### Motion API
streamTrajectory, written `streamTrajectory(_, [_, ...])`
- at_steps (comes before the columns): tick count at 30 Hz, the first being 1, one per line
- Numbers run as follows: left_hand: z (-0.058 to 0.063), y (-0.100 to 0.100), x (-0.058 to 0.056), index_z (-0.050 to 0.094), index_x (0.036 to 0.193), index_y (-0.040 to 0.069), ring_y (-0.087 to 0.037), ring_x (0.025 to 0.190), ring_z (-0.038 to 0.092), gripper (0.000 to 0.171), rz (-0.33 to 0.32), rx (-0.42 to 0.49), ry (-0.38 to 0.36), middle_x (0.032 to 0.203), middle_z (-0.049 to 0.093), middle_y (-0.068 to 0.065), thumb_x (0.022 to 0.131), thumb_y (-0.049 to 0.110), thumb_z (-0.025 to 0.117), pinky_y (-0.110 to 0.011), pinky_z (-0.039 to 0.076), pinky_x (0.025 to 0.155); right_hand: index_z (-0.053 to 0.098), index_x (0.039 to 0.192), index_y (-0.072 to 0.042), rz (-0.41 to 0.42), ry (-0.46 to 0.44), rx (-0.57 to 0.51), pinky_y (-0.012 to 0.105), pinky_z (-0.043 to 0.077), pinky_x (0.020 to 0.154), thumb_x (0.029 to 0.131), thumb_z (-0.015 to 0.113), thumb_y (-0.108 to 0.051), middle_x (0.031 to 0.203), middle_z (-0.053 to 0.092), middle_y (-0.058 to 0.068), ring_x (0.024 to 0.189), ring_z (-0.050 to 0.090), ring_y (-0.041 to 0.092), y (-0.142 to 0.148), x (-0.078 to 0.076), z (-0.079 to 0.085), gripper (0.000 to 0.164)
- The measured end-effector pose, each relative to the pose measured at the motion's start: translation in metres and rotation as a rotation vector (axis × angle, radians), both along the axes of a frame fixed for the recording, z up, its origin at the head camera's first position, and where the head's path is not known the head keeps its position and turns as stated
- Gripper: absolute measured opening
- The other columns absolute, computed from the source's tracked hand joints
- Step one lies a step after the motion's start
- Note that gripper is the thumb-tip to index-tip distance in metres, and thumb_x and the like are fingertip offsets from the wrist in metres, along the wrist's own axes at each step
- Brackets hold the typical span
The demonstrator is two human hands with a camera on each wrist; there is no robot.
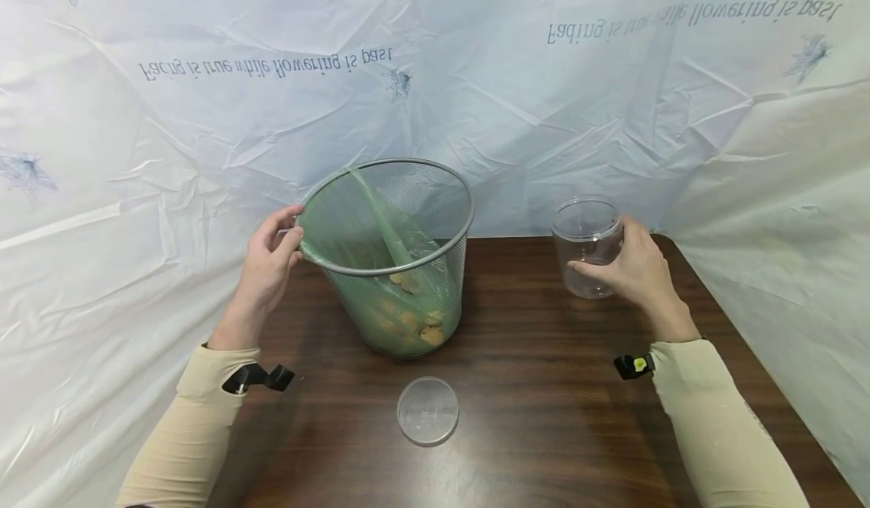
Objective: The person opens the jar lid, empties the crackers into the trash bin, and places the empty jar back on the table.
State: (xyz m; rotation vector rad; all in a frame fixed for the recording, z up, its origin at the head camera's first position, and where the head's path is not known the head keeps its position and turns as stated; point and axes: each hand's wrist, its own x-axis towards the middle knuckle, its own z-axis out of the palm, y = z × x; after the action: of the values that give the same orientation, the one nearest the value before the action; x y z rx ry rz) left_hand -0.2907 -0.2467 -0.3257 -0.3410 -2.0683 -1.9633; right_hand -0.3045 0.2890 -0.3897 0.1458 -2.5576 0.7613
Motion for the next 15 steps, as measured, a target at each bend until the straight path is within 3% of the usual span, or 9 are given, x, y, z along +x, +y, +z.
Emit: streamTrajectory(15, [-0.006,0.004,0.010,0.047,0.138,-0.004,-0.010,0.084,0.049,0.042,0.009,0.012,0.013,0.105,0.041,-0.002,0.098,0.007,0.052,-0.025,0.050,0.064,0.048,0.116,0.000,0.019,-0.027,0.001,0.056,0.040,0.071,0.061,0.091,-0.040,0.106,0.052,0.021,0.092,0.051,0.039,0.005,0.001,-0.012,0.081])
